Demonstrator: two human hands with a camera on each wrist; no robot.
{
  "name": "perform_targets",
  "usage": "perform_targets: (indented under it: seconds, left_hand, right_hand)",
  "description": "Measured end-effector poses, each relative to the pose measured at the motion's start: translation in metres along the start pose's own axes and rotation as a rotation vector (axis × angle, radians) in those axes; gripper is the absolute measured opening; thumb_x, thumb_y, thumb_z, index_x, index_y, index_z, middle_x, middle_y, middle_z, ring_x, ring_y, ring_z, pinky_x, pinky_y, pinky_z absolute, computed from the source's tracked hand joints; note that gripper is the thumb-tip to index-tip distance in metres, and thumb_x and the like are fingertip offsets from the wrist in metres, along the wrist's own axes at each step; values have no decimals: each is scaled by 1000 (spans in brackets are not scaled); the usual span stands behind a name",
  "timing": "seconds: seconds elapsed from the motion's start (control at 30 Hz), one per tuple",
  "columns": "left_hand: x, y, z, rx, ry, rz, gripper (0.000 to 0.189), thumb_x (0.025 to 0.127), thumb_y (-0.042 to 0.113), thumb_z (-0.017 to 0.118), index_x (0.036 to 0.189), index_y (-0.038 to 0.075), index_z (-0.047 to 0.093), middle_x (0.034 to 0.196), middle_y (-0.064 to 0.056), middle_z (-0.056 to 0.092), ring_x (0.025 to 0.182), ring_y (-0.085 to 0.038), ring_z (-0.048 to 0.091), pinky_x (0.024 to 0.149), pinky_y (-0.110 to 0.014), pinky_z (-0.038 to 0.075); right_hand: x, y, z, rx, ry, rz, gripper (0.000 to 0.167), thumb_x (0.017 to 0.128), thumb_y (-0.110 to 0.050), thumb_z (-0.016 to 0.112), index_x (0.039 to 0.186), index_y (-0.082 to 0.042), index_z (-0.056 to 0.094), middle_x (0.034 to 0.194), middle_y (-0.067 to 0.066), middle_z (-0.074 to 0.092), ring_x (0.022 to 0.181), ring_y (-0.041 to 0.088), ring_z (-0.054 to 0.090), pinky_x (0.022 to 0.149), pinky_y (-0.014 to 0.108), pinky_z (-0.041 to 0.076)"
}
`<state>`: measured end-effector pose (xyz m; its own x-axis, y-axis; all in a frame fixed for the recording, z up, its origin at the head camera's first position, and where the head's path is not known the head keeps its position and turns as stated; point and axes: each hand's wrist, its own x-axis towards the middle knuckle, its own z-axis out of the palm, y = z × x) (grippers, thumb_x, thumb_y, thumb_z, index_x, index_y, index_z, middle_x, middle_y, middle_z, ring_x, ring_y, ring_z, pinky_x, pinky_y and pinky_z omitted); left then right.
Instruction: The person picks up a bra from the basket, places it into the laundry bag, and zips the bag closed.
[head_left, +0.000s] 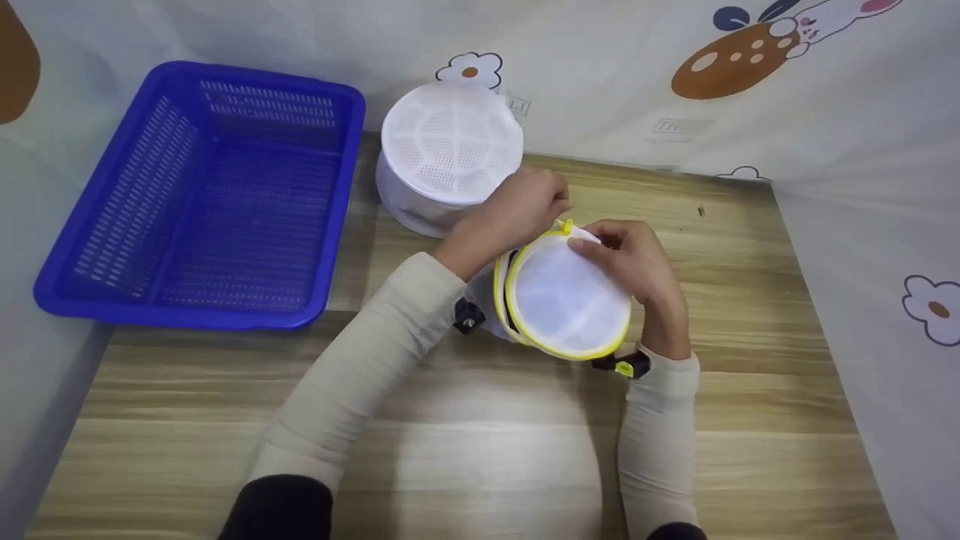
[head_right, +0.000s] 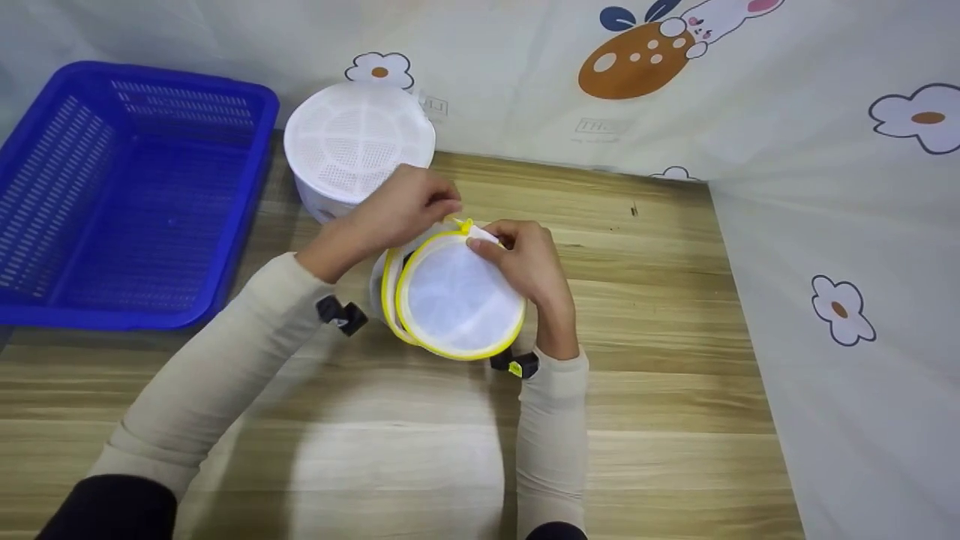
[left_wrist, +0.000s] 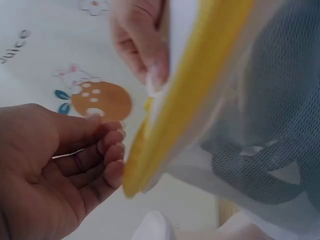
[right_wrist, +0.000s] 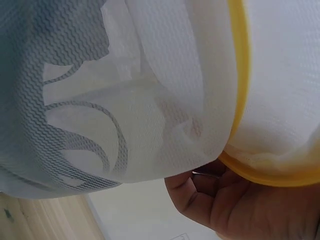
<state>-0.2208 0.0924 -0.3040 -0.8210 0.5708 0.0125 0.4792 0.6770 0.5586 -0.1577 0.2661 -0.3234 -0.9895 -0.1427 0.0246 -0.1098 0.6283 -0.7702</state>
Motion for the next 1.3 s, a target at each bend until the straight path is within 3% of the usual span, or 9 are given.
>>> perform_targets:
  seconds: [0.13,0.2,0.33,0.47,0.7,0.9,1.03,1.17,1.3]
  left_hand:
    - [13,2,10,99,-76,-23,26,95,27,59,85,7,71,73,0,60,73,-13,51,68,-26,43]
    - [17,3,13,89,-103,-50,27,92,31,63,80,8,71,68,2,56,70,-14,48,64,-27,41]
    - [20,5,15,9,-130,-98,20,86,30,71,82,10,73,75,3,64,74,-13,54,67,-26,44]
    - [19,5,16,-46,-109,-122,15,81,24,76,77,11,69,75,3,64,74,-13,56,66,-26,45]
    - [14,4,12,-74,-55,-145,36,78,17,77,56,14,50,52,7,41,55,-10,40,51,-22,34]
    - [12,2,8,-97,-20,-184,12,79,11,75,67,9,69,63,4,60,62,-11,52,55,-20,42]
    - [12,3,8,-18,-42,-214,15,82,16,74,72,7,68,64,2,54,63,-12,49,58,-23,44]
    - [11,3,10,77,-59,-171,26,86,19,66,64,10,54,61,3,42,61,-14,42,58,-25,39]
    - [8,1,11,16,-32,-117,32,84,11,59,56,15,44,52,5,36,55,-13,37,50,-22,28]
  right_hand:
    - [0,1,1,5,1,7,17,88,-10,68,91,6,71,78,15,64,65,15,54,56,21,46]
    - [0,0,1,9,2,6,17,88,-11,69,89,6,71,76,14,63,64,14,53,55,21,45]
    - [0,-1,0,7,-8,-3,17,87,-11,69,89,5,71,74,12,63,62,12,52,54,20,44]
    - [-1,-1,0,23,-13,7,17,88,-12,69,91,5,72,76,13,65,63,12,54,55,20,45]
    - [0,0,0,58,12,14,17,88,-10,69,94,6,71,82,15,67,68,12,58,59,21,46]
    - [9,23,0,83,14,-20,23,88,-18,70,106,-4,71,84,12,68,71,15,62,64,23,49]
    - [14,39,2,71,30,-47,25,88,-25,71,109,-12,72,89,7,68,76,17,62,67,25,49]
    - [14,38,5,39,51,-82,23,89,-22,69,110,-13,72,98,5,68,86,16,62,73,25,50]
    - [14,37,8,23,70,-130,23,88,-20,70,110,-12,73,104,2,69,96,14,62,78,29,50]
